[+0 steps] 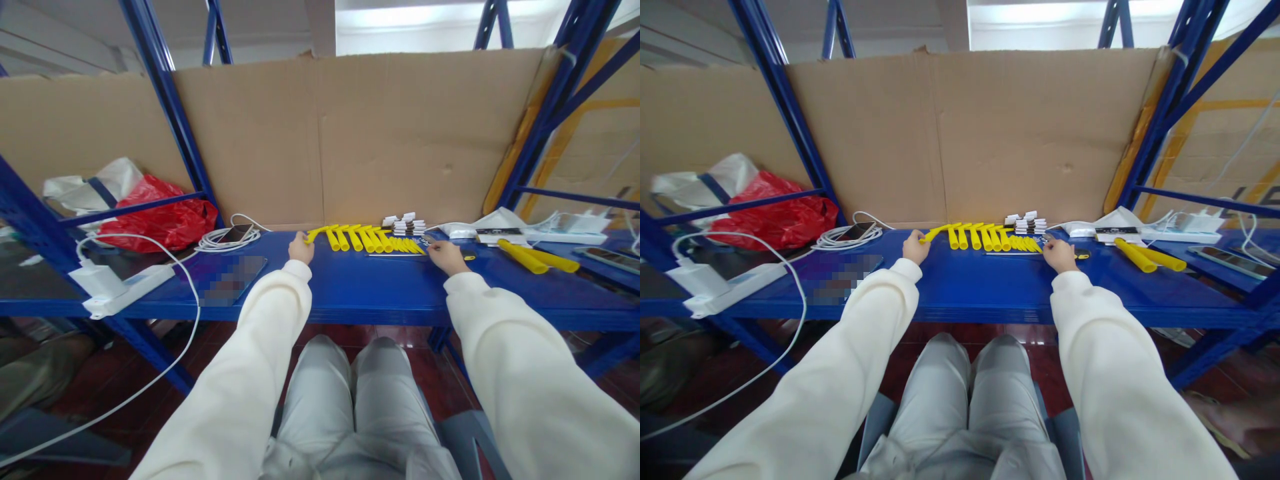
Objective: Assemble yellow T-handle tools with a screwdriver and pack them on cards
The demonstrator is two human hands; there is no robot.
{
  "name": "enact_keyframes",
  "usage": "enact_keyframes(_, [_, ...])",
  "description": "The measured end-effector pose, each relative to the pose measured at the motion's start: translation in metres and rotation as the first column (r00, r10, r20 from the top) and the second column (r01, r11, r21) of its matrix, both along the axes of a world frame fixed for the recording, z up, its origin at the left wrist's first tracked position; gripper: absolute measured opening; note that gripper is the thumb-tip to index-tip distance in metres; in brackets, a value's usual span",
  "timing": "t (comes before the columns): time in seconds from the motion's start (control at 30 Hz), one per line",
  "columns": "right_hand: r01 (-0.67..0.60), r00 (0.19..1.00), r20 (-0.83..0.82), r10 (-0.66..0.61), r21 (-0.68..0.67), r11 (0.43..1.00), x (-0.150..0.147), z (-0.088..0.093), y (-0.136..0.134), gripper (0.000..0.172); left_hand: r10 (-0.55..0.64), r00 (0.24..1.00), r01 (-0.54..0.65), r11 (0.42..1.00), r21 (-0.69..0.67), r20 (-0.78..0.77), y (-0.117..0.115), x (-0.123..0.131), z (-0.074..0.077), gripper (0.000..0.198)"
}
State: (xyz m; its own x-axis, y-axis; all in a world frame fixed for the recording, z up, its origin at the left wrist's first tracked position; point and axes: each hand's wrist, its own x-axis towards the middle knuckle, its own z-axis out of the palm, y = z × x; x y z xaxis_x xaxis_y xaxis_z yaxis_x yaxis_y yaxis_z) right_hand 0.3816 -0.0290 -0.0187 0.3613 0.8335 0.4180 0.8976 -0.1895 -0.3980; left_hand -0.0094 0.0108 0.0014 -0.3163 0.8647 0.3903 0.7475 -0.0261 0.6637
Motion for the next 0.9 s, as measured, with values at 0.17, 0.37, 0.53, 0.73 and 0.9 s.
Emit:
enact_keyframes(0.17, [0.005, 1.000, -0.030, -0.005, 0.005, 1.000, -0.001, 0.001, 0.000, 0.027, -0.008, 0.818, -0.087, 0.987, 0.137, 0.576, 0.012, -0.007, -0.003, 0.014])
enact_keyframes(0.37, [-0.089, 0.981, -0.161, 0.111, 0.138, 0.986, -0.007, 0.006, 0.001, 0.022, -0.302, 0.624, 0.072, 0.941, 0.332, 0.721, 0.006, 0.003, 0.007, 0.021])
enact_keyframes(0.53, [-0.156, 0.812, -0.465, 0.353, 0.411, 0.898, -0.040, 0.019, 0.012, 0.009, -0.477, 0.539, 0.406, 0.869, 0.283, 0.694, -0.008, 0.017, 0.013, 0.025])
enact_keyframes(0.73, [-0.235, 0.374, -0.795, 0.477, 0.417, 0.878, -0.100, 0.035, 0.020, 0.013, -0.571, 0.503, 0.666, 0.734, 0.130, 0.649, -0.015, 0.020, 0.008, 0.025])
enact_keyframes(0.9, [-0.150, 0.314, -0.863, 0.395, 0.366, 0.918, -0.126, 0.039, 0.016, 0.010, -0.661, 0.483, 0.746, 0.654, 0.126, 0.574, -0.008, 0.015, 0.001, 0.034])
